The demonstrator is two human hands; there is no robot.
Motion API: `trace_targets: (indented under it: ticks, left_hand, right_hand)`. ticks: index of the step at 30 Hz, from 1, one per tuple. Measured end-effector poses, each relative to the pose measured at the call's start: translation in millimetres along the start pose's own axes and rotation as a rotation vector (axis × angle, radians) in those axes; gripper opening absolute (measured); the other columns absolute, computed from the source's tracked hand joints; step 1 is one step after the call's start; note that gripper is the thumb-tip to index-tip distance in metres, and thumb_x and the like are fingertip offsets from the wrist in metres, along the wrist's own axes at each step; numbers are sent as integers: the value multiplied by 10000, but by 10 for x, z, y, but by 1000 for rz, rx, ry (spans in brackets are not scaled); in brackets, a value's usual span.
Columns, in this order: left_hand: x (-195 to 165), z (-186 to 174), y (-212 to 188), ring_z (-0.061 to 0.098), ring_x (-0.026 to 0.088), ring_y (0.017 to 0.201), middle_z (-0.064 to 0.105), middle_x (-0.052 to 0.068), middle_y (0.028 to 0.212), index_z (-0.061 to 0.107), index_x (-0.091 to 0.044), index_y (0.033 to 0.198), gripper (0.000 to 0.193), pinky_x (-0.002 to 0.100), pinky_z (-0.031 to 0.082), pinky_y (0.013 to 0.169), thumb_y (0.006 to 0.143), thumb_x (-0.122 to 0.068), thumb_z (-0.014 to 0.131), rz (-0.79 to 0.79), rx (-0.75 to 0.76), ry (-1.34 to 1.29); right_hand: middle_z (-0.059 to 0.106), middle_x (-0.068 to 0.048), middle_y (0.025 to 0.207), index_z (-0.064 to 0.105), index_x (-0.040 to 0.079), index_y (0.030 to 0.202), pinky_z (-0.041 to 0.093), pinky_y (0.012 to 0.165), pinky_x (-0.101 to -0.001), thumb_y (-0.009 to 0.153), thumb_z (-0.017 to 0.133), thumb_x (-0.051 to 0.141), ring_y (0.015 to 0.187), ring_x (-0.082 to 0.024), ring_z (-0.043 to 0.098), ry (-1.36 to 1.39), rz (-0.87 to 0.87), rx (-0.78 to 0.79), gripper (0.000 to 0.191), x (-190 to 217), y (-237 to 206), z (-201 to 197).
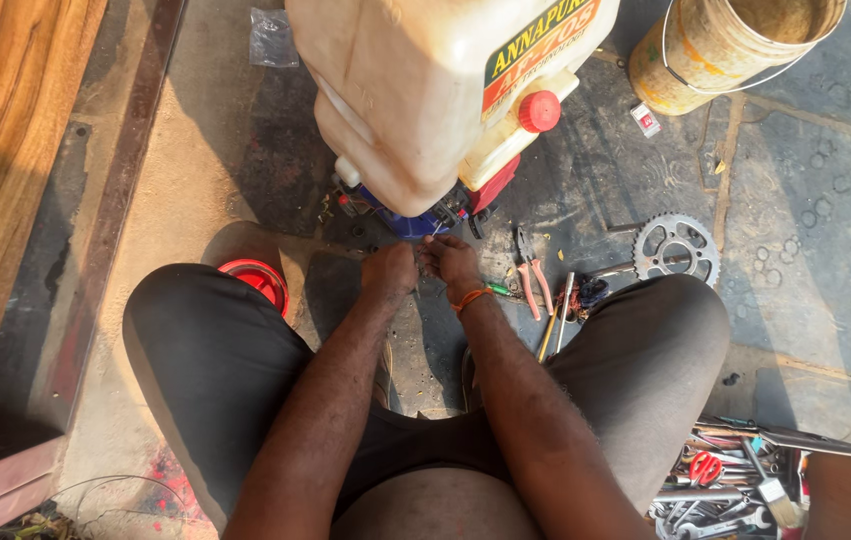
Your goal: The person sits on the floor and uses a screwdriver to disassemble a small engine component, likely a carburetor. They remove screws and separate internal parts, then inspect the disassembled pieces.
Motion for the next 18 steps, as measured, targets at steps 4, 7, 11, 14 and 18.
trace_targets:
  ticks: [4, 7, 11, 14, 18]
  left_hand:
    - [9, -15, 4, 707, 357, 1088, 727, 183, 1122, 697, -63, 1098, 212, 521, 548, 961, 936, -194, 659, -12, -4, 0]
    - [8, -97, -22, 670, 357, 1091, 718, 173, 1076, 705, -70, 1041, 180, 651, 306, 1117, 904, -179, 665, -8, -90, -23]
    - [-62, -192, -83, 715, 354, 1017, 757, 162, 948, 731, -74, 978, 136, 674, 166, 1224, 958, -145, 617, 29, -165, 58]
    - [-147, -299, -125, 723, 362, 972, 750, 169, 896, 726, -77, 951, 121, 681, 170, 1215, 944, -136, 621, 74, -280, 94]
    - [-224, -322, -112, 721, 348, 952, 743, 154, 867, 724, -94, 913, 103, 668, 204, 1216, 938, -144, 637, 117, -344, 144]
  right_hand:
    - [779, -42, 876, 719, 62, 1023, 536, 612, -260, 954, 728, 170, 676, -103, 679, 34, 1, 4, 129, 17, -19, 44]
    - [776, -44, 875, 704, 81, 1024, 550, 625, -262, 949, 737, 182, 686, -109, 697, 30, 48, -41, 130, -25, -11, 19]
    - [777, -32, 873, 693, 84, 998, 556, 620, -264, 940, 749, 195, 676, -105, 698, 66, 36, -41, 137, -14, 19, 32]
    - [753, -40, 832, 672, 95, 955, 537, 577, -267, 920, 774, 172, 645, -125, 690, 103, 57, -84, 132, -49, 27, 13]
    - [706, -39, 767, 634, 96, 921, 499, 519, -258, 909, 797, 149, 604, -131, 653, 120, 41, -125, 172, -29, 67, 25]
Point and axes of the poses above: each hand's wrist, its own y-axis towards the middle knuckle, its own z-axis out of the palm, x = y × z, the point moved 9 cm from there along y, towards the middle knuckle
